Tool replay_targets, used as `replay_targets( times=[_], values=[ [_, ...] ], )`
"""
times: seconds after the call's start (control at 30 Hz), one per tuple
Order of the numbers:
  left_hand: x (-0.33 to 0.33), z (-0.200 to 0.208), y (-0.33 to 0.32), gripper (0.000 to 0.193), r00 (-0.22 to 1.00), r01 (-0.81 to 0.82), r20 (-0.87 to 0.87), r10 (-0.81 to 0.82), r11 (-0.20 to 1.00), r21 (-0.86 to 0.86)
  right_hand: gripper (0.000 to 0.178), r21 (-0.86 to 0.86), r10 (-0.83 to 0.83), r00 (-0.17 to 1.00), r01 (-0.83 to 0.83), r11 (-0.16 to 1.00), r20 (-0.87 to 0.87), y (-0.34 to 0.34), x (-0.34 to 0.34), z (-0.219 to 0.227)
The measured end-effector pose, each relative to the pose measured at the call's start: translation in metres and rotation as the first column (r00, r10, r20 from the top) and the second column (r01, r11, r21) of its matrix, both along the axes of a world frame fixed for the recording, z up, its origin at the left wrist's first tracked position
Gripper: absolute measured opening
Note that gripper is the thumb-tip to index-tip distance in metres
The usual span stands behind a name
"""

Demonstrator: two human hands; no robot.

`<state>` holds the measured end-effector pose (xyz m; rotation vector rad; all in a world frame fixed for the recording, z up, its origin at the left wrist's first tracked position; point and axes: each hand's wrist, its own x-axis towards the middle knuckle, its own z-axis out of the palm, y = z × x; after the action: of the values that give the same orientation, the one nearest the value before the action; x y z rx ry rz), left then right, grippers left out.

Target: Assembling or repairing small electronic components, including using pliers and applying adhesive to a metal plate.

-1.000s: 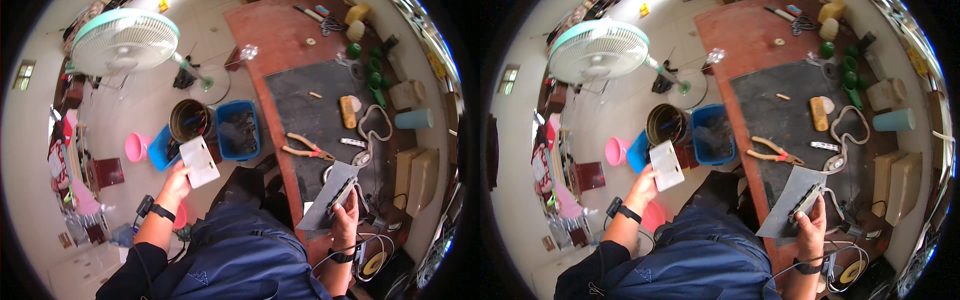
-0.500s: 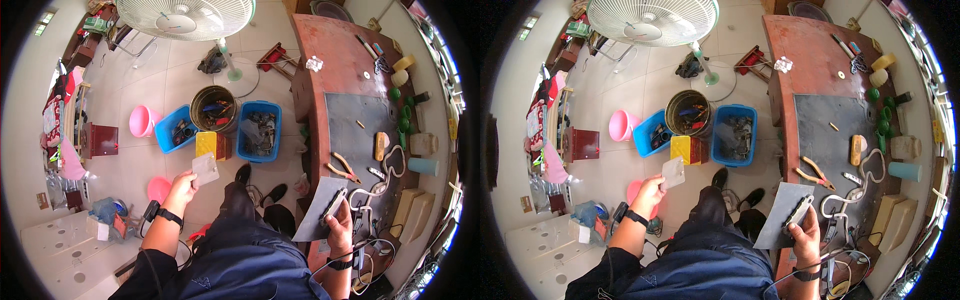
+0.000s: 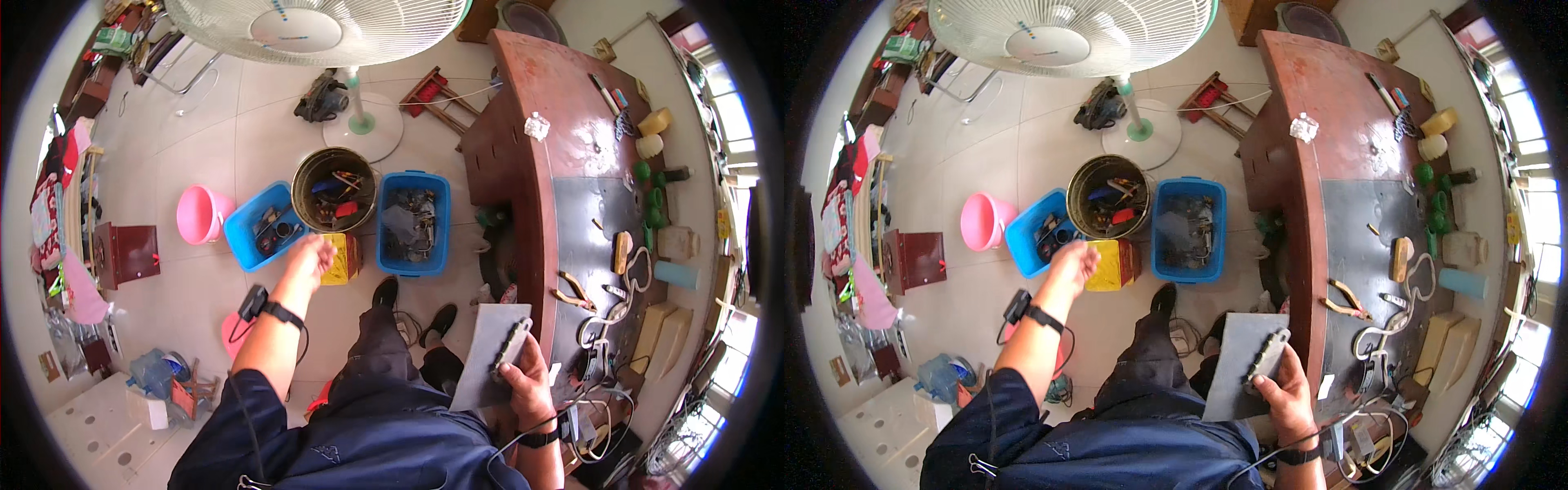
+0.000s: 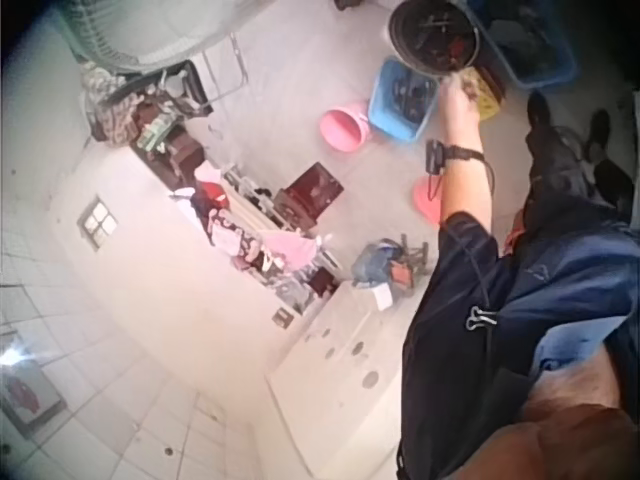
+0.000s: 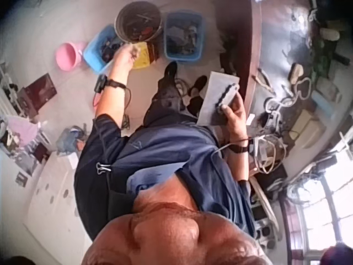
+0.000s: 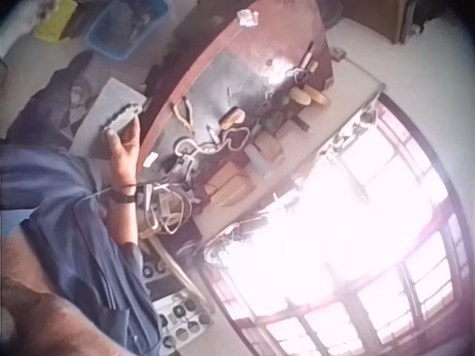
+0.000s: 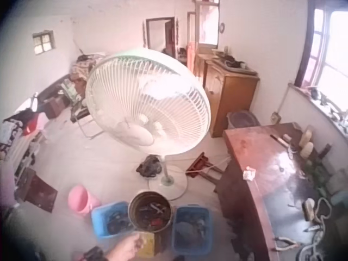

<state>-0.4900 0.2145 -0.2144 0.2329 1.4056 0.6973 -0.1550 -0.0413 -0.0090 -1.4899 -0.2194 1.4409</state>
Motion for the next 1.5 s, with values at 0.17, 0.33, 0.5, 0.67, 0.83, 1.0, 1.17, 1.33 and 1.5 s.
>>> replay_targets(
  times=[0.17,0.33,0.5,0.67,0.83,1.0,1.17,1.33,1.5],
  values=[
    [0.020,0.042,-0.085,0.013,0.937,0.318,0.173,-0.302,0.945,-0.075,0.074,0.058,0.076,0.993,-0.071,0.996,-0.090,0.014,-0.004,-0.003],
    [0.106,0.162,-0.131,0.034,0.690,0.620,0.379,-0.617,0.774,0.130,0.064,0.259,0.086,0.990,-0.054,0.964,-0.115,0.008,0.004,-0.006],
    [0.188,0.217,-0.163,0.040,0.409,0.707,0.370,-0.834,0.546,0.450,0.050,0.322,-0.090,0.988,0.127,0.938,-0.127,-0.028,0.036,0.008],
    [0.245,0.219,-0.203,0.032,0.249,0.831,0.042,-0.968,0.236,0.503,0.045,0.304,-0.171,0.970,0.217,0.928,-0.171,-0.086,0.070,0.028],
    [0.289,0.224,-0.229,0.031,0.113,0.842,-0.020,-0.993,0.085,0.533,0.042,0.251,-0.239,0.960,0.269,0.930,-0.144,-0.140,0.093,0.023],
    [0.314,0.225,-0.237,0.028,0.035,0.905,-0.193,-0.980,-0.051,0.423,0.035,0.219,-0.385,0.899,0.427,0.878,-0.209,-0.178,0.114,0.017],
    [0.327,0.209,-0.239,0.031,0.187,0.896,-0.050,-0.981,0.150,0.418,0.033,0.253,-0.494,0.855,0.518,0.817,-0.155,-0.207,0.138,0.017],
    [0.349,0.194,-0.218,0.022,0.261,0.914,-0.235,-0.936,0.161,0.373,0.028,0.269,-0.535,0.833,0.552,0.789,-0.140,-0.215,0.158,0.022],
    [0.385,0.178,-0.163,0.017,0.343,0.912,-0.390,-0.854,0.204,0.356,0.030,0.262,-0.571,0.814,0.576,0.774,-0.105,-0.217,0.168,0.017]
  ],
)
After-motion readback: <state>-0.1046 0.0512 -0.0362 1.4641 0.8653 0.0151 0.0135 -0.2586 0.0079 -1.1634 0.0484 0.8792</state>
